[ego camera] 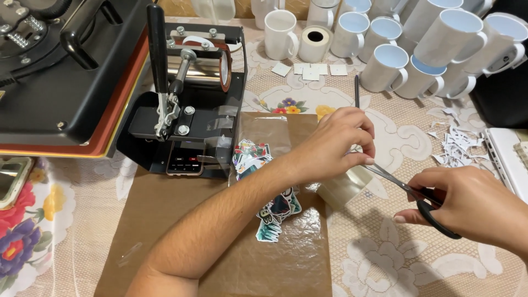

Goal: The person is cutting small pieces of adhesive tape with scissors and attaching them to the back of various stickers on a workspace.

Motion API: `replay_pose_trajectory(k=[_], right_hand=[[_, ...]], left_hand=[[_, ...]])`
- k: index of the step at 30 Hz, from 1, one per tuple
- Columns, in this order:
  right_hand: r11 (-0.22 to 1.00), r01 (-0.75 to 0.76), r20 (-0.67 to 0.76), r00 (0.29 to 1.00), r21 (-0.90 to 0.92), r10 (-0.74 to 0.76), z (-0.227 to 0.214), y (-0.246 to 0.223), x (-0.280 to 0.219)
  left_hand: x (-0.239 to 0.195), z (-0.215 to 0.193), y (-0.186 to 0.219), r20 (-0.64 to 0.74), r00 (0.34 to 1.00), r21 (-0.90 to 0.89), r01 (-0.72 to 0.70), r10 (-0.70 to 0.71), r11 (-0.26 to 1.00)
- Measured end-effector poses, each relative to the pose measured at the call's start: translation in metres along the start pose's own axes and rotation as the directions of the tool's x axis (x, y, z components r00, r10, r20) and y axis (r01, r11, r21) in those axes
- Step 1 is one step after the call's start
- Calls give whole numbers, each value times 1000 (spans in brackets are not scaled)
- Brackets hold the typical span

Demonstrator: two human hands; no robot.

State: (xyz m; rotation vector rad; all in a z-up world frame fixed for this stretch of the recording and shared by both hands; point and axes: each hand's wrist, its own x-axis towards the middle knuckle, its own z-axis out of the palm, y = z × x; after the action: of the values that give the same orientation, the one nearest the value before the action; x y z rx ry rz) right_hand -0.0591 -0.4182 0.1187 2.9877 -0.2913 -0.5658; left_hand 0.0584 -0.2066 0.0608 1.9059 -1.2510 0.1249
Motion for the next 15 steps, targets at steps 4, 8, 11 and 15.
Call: replay_pose_trajectory(k=[4,8,11,15], right_hand=[[1000,25,-19,1000,17,-25,0,0,1],[1000,2,-12,1000,16,-2,-1,0,1],[999,20,-32,999,30,-19,3,5,4],[999,24,-37,999,42,-22,11,12,10]], left_hand=[[2,0,1,10,1000,-3,11,-11,1000],[2,0,0,12,1000,-2,8,-8,1000],[3,0,-1,6,1000,-5,8,-8,1000],[4,0,-2,9,1000,-17,13,-13,1000]])
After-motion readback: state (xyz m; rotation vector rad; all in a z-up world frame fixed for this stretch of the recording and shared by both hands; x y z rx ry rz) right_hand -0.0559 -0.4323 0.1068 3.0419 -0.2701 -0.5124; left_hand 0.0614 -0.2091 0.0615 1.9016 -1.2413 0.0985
